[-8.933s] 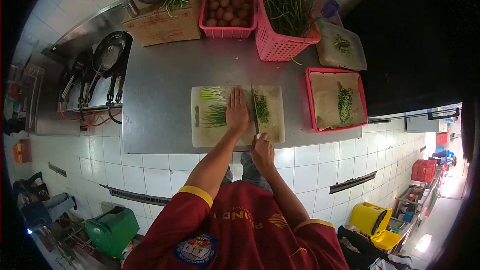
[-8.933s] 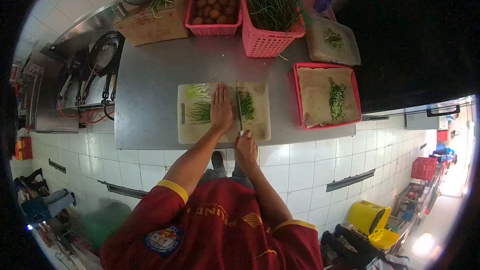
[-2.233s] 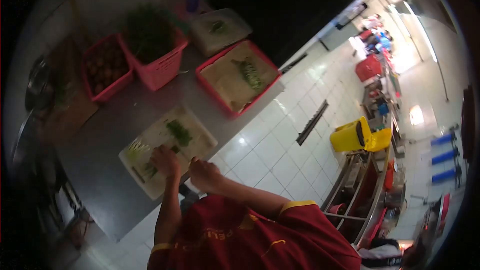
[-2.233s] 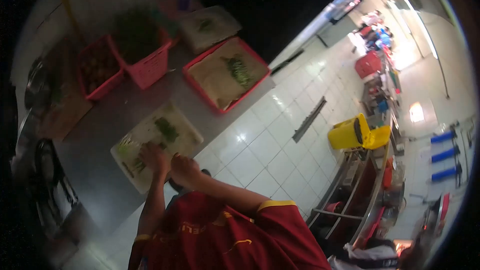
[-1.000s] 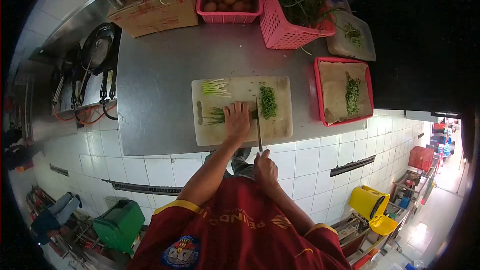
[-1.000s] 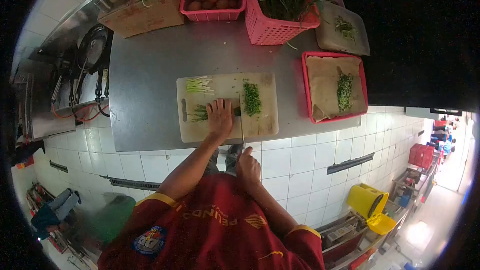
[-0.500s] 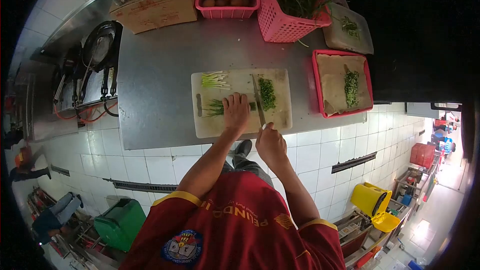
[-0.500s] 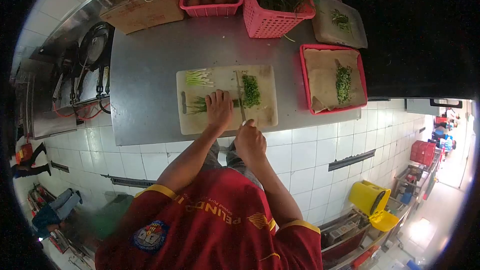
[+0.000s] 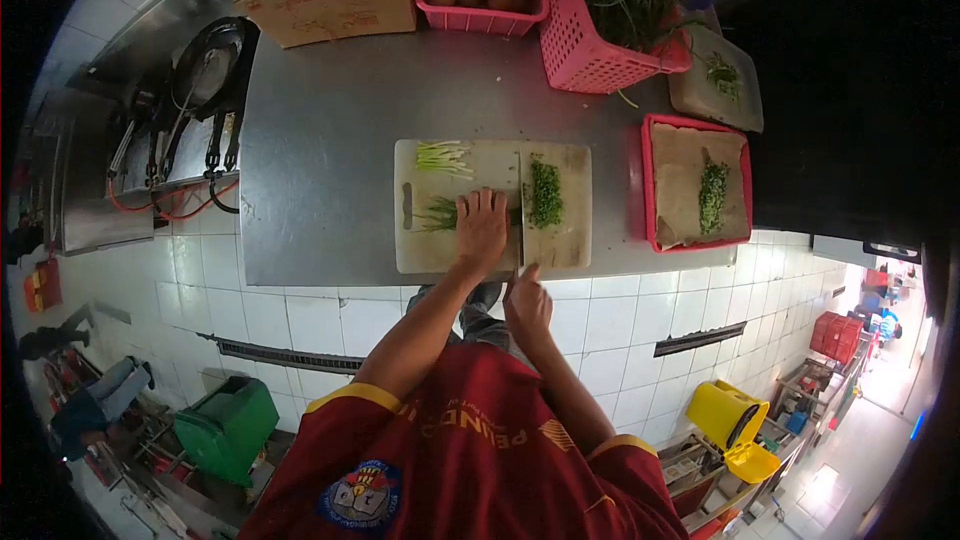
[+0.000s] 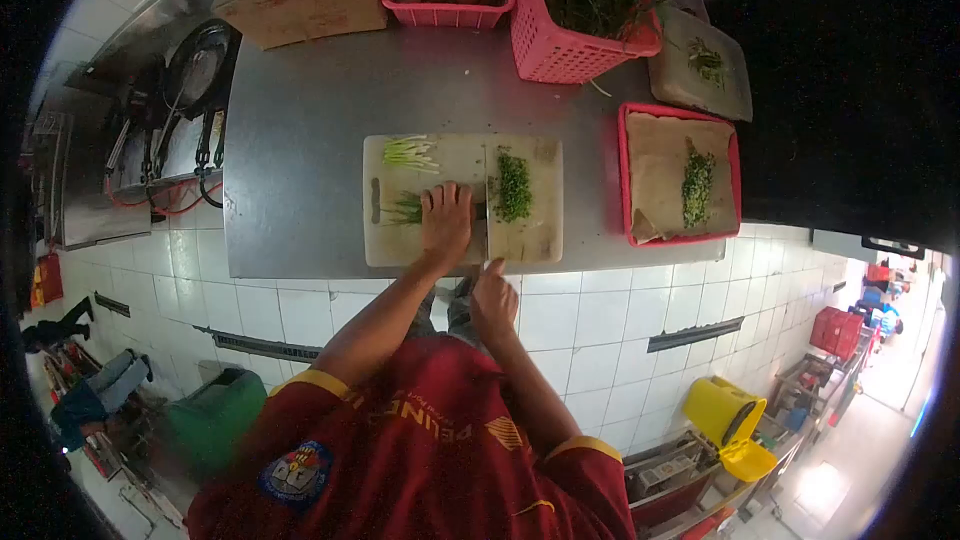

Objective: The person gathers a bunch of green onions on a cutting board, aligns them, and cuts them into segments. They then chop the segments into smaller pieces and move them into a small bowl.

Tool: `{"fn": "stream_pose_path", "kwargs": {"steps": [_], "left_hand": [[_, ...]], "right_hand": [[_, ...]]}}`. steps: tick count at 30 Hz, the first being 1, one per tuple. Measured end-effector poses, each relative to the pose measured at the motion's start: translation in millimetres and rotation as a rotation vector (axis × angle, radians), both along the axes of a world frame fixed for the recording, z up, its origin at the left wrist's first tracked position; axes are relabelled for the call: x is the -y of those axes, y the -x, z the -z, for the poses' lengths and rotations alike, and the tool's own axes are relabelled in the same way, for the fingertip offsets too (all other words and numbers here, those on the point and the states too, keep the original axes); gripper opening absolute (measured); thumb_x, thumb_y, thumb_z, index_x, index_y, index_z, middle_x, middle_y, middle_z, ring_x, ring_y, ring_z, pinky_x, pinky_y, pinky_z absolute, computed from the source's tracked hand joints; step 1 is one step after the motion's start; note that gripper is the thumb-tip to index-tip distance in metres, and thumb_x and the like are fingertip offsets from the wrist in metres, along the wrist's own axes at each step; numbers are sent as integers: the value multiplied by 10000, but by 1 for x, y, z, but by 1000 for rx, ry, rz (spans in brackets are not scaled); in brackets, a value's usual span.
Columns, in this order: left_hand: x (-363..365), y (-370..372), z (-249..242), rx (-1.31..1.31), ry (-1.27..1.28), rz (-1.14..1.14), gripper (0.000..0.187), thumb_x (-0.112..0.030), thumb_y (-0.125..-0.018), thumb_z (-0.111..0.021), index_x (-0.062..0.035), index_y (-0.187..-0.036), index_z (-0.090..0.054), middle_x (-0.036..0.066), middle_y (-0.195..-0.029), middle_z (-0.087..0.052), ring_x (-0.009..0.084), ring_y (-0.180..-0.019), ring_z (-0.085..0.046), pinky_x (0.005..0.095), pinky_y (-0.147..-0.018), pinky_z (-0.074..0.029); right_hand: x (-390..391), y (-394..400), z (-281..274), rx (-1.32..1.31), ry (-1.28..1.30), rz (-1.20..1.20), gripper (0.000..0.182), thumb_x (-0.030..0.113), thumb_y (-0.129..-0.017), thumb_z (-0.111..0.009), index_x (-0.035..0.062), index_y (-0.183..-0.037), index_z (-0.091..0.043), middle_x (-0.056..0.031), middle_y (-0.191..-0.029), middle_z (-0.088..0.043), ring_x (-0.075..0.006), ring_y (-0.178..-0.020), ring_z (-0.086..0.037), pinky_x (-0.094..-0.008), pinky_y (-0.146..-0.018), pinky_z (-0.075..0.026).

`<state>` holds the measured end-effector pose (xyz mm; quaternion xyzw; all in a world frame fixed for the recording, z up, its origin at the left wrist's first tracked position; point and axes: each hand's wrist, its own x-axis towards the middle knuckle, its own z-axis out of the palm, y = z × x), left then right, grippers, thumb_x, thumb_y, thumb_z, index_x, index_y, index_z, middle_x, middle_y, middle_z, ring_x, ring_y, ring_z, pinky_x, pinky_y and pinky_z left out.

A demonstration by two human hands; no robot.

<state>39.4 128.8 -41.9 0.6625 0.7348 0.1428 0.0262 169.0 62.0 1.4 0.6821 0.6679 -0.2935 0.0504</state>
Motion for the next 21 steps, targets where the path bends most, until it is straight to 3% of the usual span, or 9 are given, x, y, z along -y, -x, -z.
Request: {"fn": "stream_pose_path", "kwargs": {"steps": [4, 10, 14, 18, 21], "left_hand": [[-6, 0, 3, -5, -24, -18, 264, -219, -913, -579, -68, -1129, -568, 127, -1072, -519, 316, -1071, -505, 527, -996, -355], [-6, 1, -1, 4, -20, 2, 248, -205, -905, -609, -39, -1081, -558, 154, -1053, -492, 334, -1041, -501, 520, -967, -372], [-4, 2, -1, 6, -32, 13, 232, -183, -904, -592, -52, -1093, -555, 141, -1058, -495, 324, -1039, -497, 521, -989, -350], [-7, 1, 3, 24, -6, 1, 226, -198, -913, -558, -78, -1105, -567, 123, -1075, -516, 308, -1054, -500, 523, -1010, -344], [-1, 1, 0, 39, -6, -3, 238, -212, -912, -566, -78, -1109, -567, 126, -1086, -515, 305, -1060, -498, 518, -1007, -347]], "right_hand": [[-39, 12, -33, 17, -75, -101, 334, 263, -1011, -441, -58, -1098, -421, -290, -803, -682, -464, -828, -683, -537, -739, -550], [-24, 16, -102, 88, 73, -78, 317, 260, -1012, -448, -49, -1081, -439, -279, -862, -692, -459, -827, -686, -526, -756, -557], [5, 10, -79, 88, 168, -28, 326, 260, -1018, -430, -54, -1104, -420, -287, -831, -686, -464, -828, -683, -531, -769, -550], [12, -1, 0, 41, 22, -43, 343, 273, -1004, -468, -49, -1104, -403, -298, -777, -669, -481, -742, -671, -553, -654, -545], [-17, 6, -1, -4, -56, -36, 353, 265, -989, -495, -53, -1115, -406, -301, -779, -666, -480, -749, -671, -553, -645, -543]]}}
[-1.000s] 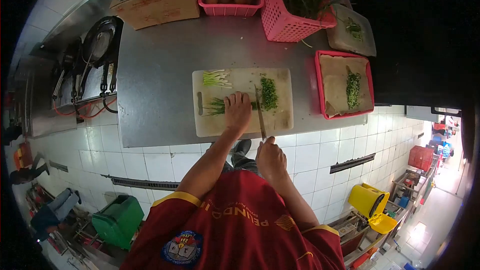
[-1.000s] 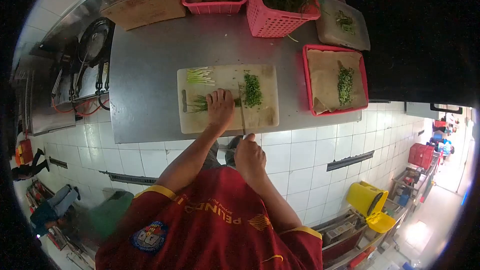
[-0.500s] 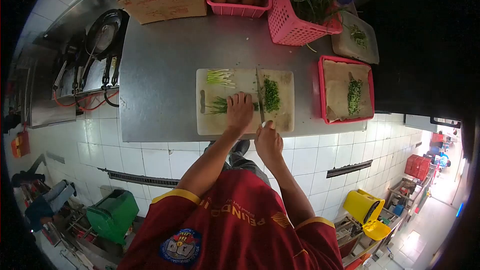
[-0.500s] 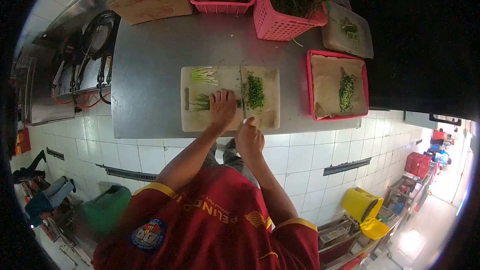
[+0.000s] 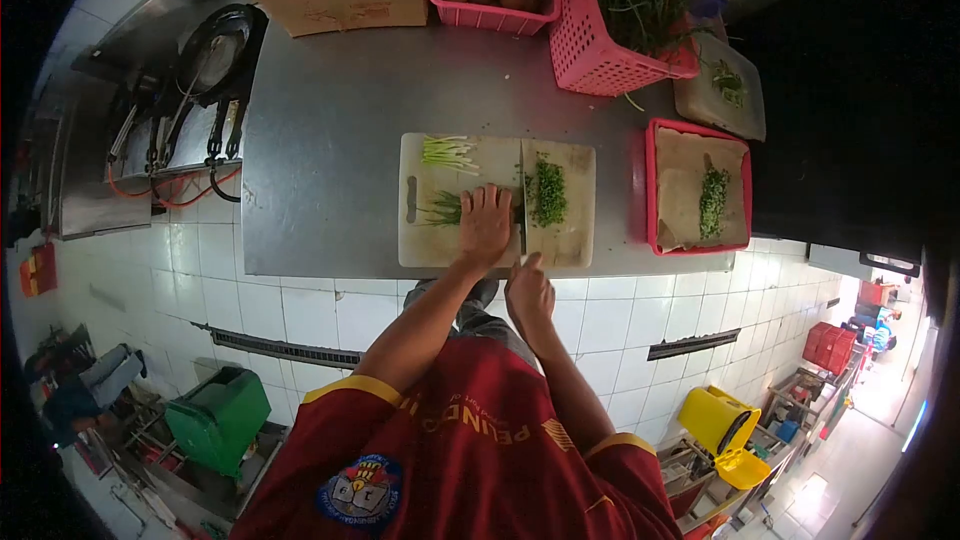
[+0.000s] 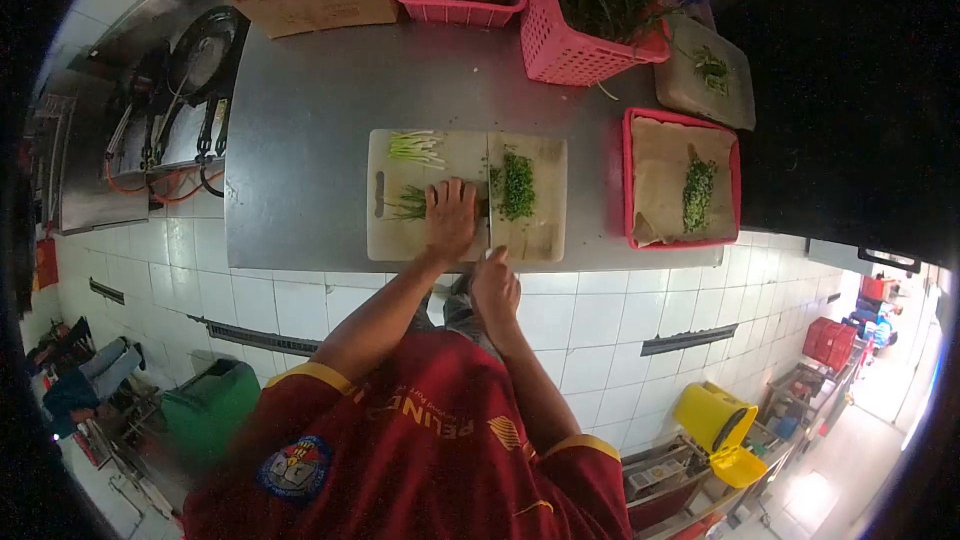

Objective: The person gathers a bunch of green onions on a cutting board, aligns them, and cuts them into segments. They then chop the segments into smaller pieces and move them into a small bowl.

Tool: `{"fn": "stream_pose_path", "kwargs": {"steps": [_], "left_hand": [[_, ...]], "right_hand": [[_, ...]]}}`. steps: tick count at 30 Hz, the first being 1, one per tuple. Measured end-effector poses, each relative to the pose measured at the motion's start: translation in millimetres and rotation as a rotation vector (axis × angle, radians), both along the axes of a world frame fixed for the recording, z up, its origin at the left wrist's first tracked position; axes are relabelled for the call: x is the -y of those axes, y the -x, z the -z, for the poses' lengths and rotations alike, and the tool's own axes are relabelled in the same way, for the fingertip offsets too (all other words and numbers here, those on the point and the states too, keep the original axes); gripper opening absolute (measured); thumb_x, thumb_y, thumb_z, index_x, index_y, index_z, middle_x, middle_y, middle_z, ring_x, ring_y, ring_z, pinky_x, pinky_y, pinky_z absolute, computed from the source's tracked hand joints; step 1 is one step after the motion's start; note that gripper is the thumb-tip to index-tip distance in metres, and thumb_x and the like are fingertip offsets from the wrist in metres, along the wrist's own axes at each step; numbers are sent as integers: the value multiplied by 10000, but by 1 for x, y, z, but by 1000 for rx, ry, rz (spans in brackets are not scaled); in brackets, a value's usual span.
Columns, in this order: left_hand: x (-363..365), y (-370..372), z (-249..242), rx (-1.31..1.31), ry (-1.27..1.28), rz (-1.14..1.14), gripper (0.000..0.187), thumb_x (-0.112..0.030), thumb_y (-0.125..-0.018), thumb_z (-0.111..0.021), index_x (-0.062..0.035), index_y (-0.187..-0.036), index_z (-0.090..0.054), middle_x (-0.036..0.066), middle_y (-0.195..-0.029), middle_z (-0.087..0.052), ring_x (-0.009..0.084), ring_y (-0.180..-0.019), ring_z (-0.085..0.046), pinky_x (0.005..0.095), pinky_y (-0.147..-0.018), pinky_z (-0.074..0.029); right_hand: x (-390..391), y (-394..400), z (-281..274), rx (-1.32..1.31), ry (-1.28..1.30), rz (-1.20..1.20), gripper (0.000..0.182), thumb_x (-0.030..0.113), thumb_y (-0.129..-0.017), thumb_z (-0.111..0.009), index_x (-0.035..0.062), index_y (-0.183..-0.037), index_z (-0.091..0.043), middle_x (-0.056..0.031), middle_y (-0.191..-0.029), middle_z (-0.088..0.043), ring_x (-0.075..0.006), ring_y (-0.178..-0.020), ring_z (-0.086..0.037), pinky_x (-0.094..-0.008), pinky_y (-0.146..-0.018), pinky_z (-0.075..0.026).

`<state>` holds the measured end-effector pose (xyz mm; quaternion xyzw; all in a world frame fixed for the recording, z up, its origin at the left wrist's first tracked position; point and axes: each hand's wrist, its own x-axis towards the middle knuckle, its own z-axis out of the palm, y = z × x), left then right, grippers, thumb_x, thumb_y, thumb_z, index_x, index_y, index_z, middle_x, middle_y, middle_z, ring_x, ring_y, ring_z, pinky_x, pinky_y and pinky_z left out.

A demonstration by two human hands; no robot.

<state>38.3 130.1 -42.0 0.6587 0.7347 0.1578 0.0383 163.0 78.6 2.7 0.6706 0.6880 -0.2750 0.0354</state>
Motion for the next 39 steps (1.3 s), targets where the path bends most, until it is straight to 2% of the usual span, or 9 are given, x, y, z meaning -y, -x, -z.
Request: {"fn": "stream_pose_path", "kwargs": {"steps": [4, 8, 12, 17, 25, 28, 32, 35, 39], "left_hand": [[-4, 1, -2, -61, -106, -7, 228, -195, -904, -611, -48, -1073, -567, 136, -1049, -507, 316, -1027, -505, 494, -968, -361], [-3, 1, 0, -48, -63, 0, 222, -206, -905, -614, -50, -1059, -578, 136, -1050, -524, 311, -1025, -514, 487, -967, -367], [-6, 1, 2, -41, -31, -8, 224, -202, -906, -592, -68, -1083, -560, 132, -1066, -516, 308, -1037, -512, 501, -976, -365], [-2, 0, 5, -40, -89, 9, 189, -178, -930, -577, -60, -1076, -562, 144, -1065, -504, 327, -1049, -494, 512, -969, -347], [-3, 1, -3, -34, -9, 7, 246, -195, -886, -583, -56, -1089, -567, 133, -1082, -515, 312, -1055, -497, 499, -989, -350], [-4, 1, 2, -38, -35, 0, 258, -187, -897, -573, -54, -1118, -568, 131, -1085, -518, 310, -1063, -496, 503, -986, -350], [0, 3, -4, 1, 27, 28, 284, -172, -902, -566, -56, -1161, -557, 136, -1092, -516, 311, -1074, -494, 502, -990, -347], [-4, 4, 1, -21, -2, 17, 279, -165, -906, -559, -60, -1164, -551, 142, -1096, -512, 312, -1076, -493, 499, -996, -345], [-4, 1, 0, -14, -7, 16, 265, -169, -905, -564, -60, -1147, -549, 145, -1092, -506, 315, -1070, -494, 497, -999, -346]], "right_hand": [[-28, 10, -71, 19, 62, -54, 341, 244, -992, -458, -69, -1126, -433, -301, -855, -681, -467, -845, -681, -532, -766, -551], [-10, 8, -102, 89, 141, -87, 341, 254, -996, -457, -74, -1088, -454, -297, -875, -684, -461, -842, -685, -513, -746, -563], [19, 5, -82, 97, 161, -40, 340, 261, -1010, -436, -71, -1083, -437, -292, -805, -681, -464, -787, -688, -525, -719, -563], [24, -6, 3, 73, 92, -7, 343, 267, -1006, -448, -63, -1099, -425, -304, -780, -672, -469, -777, -684, -542, -707, -554], [-16, 12, -74, 63, 40, -60, 334, 256, -1000, -473, -64, -1091, -452, -288, -845, -689, -443, -816, -696, -513, -722, -569], [9, 7, -83, 47, 69, -30, 305, 249, -1004, -459, -53, -1044, -457, -311, -805, -666, -487, -770, -672, -562, -705, -547], [35, -3, -42, 60, 177, 15, 318, 253, -1016, -443, -55, -1086, -413, -301, -751, -662, -482, -733, -670, -562, -680, -542], [37, -9, 1, -21, 60, 11, 342, 271, -1016, -461, -55, -1100, -398, -289, -687, -647, -481, -683, -661, -566, -619, -532], [-9, 10, -26, -13, 8, -17, 336, 250, -1002, -455, -72, -1098, -452, -301, -777, -665, -464, -788, -676, -546, -706, -549]]}}
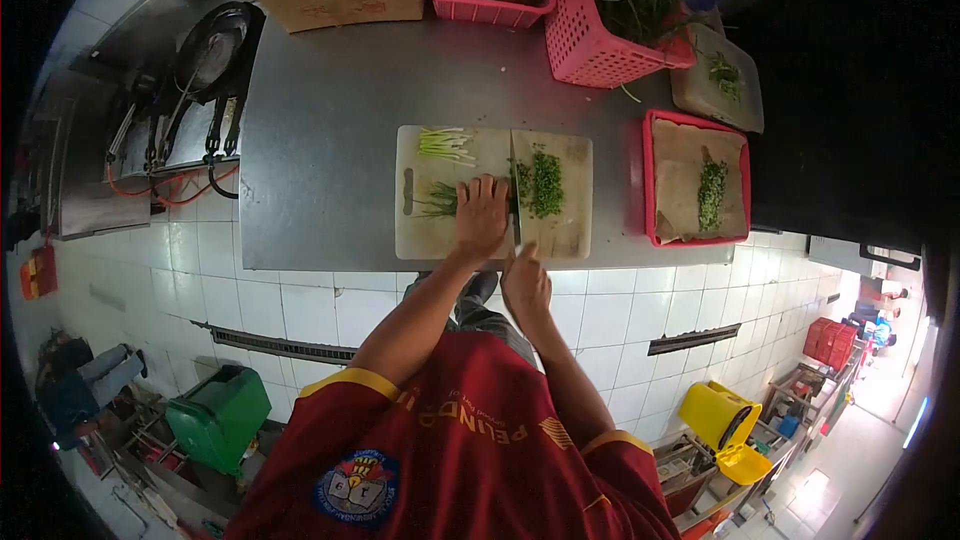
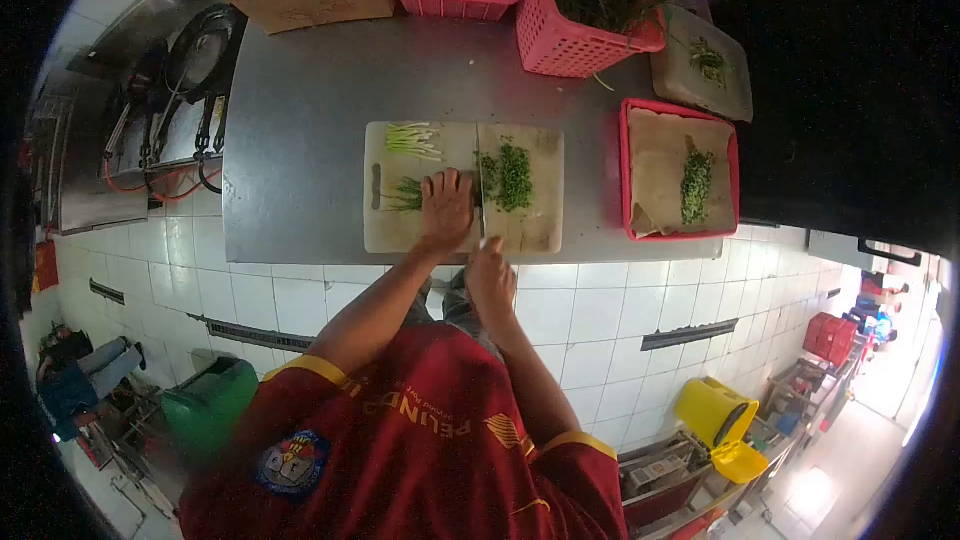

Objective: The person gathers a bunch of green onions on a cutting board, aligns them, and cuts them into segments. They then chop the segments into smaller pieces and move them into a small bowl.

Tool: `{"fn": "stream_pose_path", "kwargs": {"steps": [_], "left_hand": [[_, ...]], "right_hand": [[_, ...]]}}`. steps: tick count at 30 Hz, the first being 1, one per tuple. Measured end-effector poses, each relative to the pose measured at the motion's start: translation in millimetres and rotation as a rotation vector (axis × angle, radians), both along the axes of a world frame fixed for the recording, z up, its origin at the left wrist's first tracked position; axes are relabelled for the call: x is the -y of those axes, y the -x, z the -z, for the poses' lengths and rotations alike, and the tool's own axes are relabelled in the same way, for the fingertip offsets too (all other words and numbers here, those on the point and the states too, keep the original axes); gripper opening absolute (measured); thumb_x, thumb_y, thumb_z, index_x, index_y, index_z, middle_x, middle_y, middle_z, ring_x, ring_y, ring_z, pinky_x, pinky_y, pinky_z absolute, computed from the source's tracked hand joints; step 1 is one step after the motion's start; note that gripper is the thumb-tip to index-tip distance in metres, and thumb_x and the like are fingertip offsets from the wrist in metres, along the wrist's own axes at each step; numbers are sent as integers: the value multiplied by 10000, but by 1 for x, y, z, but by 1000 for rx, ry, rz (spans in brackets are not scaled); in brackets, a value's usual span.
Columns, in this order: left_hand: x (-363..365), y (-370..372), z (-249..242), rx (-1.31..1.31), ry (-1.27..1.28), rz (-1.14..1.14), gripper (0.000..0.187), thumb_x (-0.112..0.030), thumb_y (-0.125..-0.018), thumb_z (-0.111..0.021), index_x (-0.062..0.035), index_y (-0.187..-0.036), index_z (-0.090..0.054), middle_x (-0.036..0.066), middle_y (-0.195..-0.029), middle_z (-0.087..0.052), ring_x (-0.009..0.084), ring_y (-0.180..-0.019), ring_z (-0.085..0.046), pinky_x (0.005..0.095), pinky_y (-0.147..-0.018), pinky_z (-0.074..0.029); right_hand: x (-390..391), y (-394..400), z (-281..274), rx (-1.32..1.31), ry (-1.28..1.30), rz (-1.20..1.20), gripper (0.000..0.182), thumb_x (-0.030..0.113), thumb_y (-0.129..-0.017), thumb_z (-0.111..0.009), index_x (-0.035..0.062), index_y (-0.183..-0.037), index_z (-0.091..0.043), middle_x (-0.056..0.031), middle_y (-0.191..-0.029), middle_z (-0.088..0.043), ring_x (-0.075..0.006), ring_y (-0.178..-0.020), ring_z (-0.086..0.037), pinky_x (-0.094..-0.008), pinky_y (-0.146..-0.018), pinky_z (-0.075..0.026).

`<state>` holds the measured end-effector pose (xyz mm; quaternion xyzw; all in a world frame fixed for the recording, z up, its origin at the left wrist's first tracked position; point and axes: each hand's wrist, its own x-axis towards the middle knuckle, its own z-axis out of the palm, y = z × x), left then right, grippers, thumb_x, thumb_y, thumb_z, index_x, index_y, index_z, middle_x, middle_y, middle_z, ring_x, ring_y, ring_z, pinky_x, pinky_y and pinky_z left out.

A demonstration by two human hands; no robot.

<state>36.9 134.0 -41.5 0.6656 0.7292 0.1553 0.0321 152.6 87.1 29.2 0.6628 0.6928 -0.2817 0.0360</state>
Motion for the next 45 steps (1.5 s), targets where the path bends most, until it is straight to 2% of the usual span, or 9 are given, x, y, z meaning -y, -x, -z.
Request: {"fn": "stream_pose_path", "kwargs": {"steps": [7, 10, 19, 24, 27, 33, 36, 40, 45], "left_hand": [[2, 1, 1, 26, -47, -25, 257, -192, -906, -558, -36, -1110, -563, 152, -1097, -510, 328, -1053, -496, 494, -998, -347], [3, 2, 2, 46, -144, -4, 222, -145, -907, -571, -19, -1088, -544, 156, -1039, -470, 341, -1014, -468, 500, -951, -340], [2, 1, -1, 54, -5, -1, 221, -119, -900, -562, -23, -1097, -542, 156, -1061, -474, 344, -1064, -462, 504, -976, -335], [-1, 0, 9, 27, -31, -21, 252, -140, -895, -563, -17, -1112, -533, 169, -1101, -461, 349, -1073, -458, 524, -997, -320], [1, 0, 2, 49, -40, -20, 264, -161, -889, -555, -24, -1114, -536, 164, -1099, -481, 349, -1078, -472, 519, -1004, -327], [2, 2, -1, 84, -68, 3, 292, -162, -859, -599, -28, -1111, -537, 156, -1093, -458, 335, -1072, -463, 509, -984, -329], [2, 2, 10, 52, -104, -14, 276, -138, -849, -612, -33, -1093, -537, 153, -1075, -464, 335, -1052, -471, 498, -966, -338], [4, 2, 9, 169, -178, -18, 238, -85, -841, -607, -39, -1063, -535, 149, -1055, -475, 333, -1021, -479, 491, -949, -346], [4, 5, 10, 118, -125, -30, 221, -143, -864, -571, -33, -1053, -547, 145, -1048, -504, 328, -1028, -489, 476, -959, -358]], "right_hand": [[-13, 4, -57, 46, 89, -43, 317, 230, -992, -465, -73, -1085, -459, -300, -865, -685, -453, -865, -690, -511, -778, -569], [2, 0, -61, 86, 94, -53, 331, 241, -998, -461, -78, -1086, -455, -307, -877, -684, -455, -860, -690, -510, -775, -570], [36, 0, -48, 102, 220, 27, 383, 279, -1020, -429, -95, -1105, -427, -299, -814, -683, -457, -809, -691, -521, -744, -566], [19, 0, 17, -47, 101, 65, 362, 284, -1001, -467, -60, -1102, -416, -317, -826, -670, -491, -822, -666, -569, -735, -525], [-12, 12, 30, -21, 55, 42, 388, 264, -1003, -464, -78, -1173, -393, -309, -851, -677, -472, -851, -676, -531, -716, -554], [-18, 2, -3, -76, -51, -13, 352, 252, -998, -472, -78, -1117, -471, -291, -826, -676, -476, -801, -675, -524, -698, -559], [-13, -2, -17, -99, -104, 8, 331, 240, -984, -497, -75, -1082, -468, -326, -751, -645, -507, -751, -656, -567, -662, -541], [0, -6, -24, -46, -106, -16, 344, 257, -998, -478, -74, -1089, -485, -304, -776, -660, -471, -761, -675, -539, -659, -557], [12, -3, -34, -44, -162, -21, 307, 247, -992, -501, -60, -1010, -495, -302, -701, -643, -480, -701, -668, -551, -622, -553]]}}
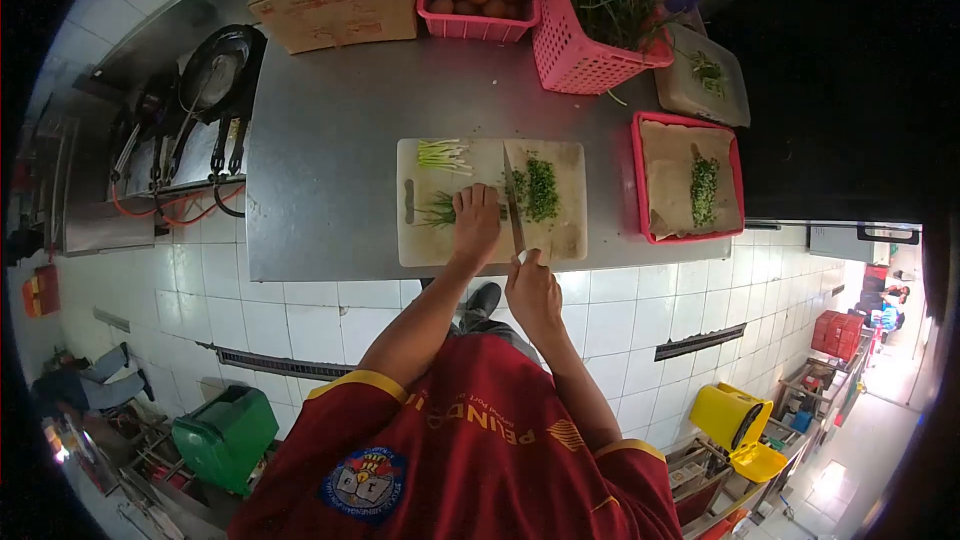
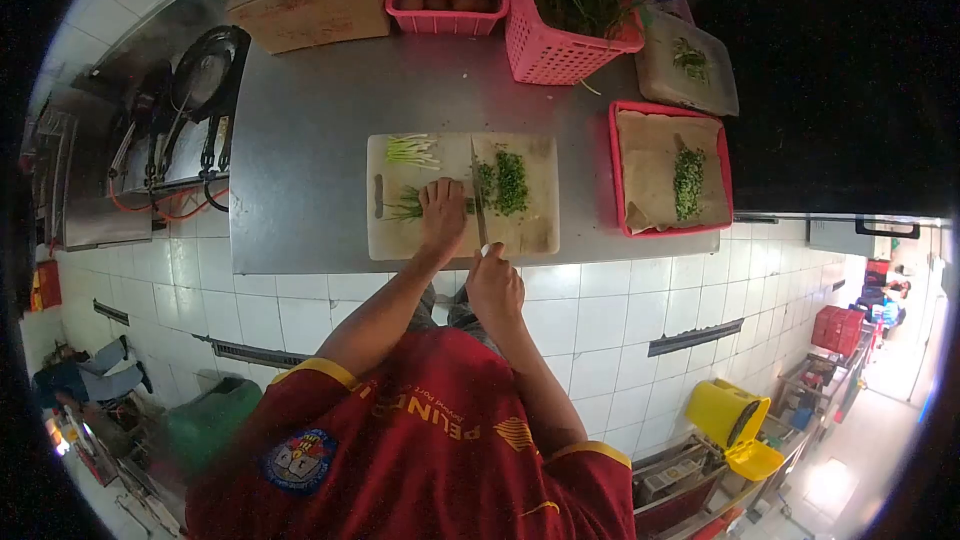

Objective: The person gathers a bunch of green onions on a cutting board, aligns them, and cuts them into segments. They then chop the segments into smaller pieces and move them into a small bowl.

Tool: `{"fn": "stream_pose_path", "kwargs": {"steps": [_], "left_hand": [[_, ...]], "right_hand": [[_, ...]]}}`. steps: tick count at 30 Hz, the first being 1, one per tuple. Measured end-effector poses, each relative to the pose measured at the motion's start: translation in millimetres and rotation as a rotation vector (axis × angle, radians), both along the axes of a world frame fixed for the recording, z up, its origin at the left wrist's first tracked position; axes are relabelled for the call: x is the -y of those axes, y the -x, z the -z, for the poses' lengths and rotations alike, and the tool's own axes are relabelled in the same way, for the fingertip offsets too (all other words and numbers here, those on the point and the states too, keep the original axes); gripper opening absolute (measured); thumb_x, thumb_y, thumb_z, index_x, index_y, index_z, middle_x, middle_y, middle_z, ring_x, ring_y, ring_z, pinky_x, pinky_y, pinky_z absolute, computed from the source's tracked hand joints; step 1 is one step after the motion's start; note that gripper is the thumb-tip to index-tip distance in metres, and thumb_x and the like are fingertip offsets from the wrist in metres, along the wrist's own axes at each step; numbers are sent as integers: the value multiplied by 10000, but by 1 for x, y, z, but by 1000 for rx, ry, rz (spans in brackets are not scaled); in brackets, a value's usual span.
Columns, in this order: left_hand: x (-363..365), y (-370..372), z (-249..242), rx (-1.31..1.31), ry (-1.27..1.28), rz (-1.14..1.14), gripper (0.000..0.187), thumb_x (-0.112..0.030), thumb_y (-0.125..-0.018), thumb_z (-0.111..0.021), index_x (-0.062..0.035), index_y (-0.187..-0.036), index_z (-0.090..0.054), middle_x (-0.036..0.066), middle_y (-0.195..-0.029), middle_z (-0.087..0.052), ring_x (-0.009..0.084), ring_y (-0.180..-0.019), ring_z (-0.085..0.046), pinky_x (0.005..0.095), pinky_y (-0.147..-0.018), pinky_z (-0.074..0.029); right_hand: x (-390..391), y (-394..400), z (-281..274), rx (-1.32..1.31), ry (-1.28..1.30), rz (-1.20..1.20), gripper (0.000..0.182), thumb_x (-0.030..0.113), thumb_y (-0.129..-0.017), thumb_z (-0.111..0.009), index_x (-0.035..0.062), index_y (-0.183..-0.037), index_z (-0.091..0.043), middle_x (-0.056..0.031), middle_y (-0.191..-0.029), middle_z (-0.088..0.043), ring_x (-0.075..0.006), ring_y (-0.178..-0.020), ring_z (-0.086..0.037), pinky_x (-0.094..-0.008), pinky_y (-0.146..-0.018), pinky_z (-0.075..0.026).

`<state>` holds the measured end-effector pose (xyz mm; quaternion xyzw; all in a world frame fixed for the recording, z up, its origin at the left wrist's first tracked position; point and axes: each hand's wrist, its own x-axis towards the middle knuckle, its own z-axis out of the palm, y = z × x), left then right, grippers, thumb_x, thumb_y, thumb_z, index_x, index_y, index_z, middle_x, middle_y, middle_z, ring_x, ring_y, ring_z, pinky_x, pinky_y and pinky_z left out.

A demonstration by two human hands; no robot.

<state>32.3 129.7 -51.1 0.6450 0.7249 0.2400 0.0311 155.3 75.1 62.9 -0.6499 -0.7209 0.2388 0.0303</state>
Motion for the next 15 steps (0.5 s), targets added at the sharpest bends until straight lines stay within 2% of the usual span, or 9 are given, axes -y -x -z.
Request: {"fn": "stream_pose_path", "kwargs": {"steps": [3, 6, 9, 12, 15], "left_hand": [[0, -1, 1, -29, 7, -6, 222, -131, -862, -558, -33, -1059, -528, 143, -1047, -506, 326, -1022, -490, 471, -950, -361], [-3, -4, 0, 11, 2, -25, 243, -113, -857, -548, -34, -1083, -511, 144, -1045, -508, 325, -1018, -492, 465, -948, -363], [-3, -3, -2, 41, 6, -23, 260, -96, -857, -543, -34, -1106, -501, 146, -1038, -511, 324, -1015, -494, 455, -951, -364], [-3, -3, -6, 25, 37, -19, 264, -83, -860, -540, -32, -1116, -495, 145, -1030, -514, 322, -1006, -499, 448, -949, -368], [-3, -2, -11, 2, 35, -19, 274, -74, -858, -542, -28, -1123, -490, 145, -1029, -514, 319, -994, -503, 446, -940, -374]], "right_hand": [[-2, 5, -18, 66, 165, -14, 355, 245, -1002, -464, -88, -1127, -477, -292, -784, -674, -452, -779, -690, -521, -714, -573], [-1, 7, -21, 73, 216, 3, 344, 231, -1003, -460, -94, -1118, -473, -297, -795, -676, -453, -792, -692, -517, -727, -575], [7, 7, -17, 21, 146, 7, 319, 246, -1000, -482, -72, -1017, -492, -304, -740, -659, -475, -735, -678, -539, -658, -565], [12, 9, -21, 91, 293, 9, 338, 233, -1011, -440, -87, -1119, -435, -297, -808, -681, -461, -800, -691, -513, -737, -571], [24, 5, -7, 111, 336, 26, 308, 218, -1004, -445, -72, -1104, -411, -296, -813, -683, -464, -808, -690, -521, -732, -567]]}}
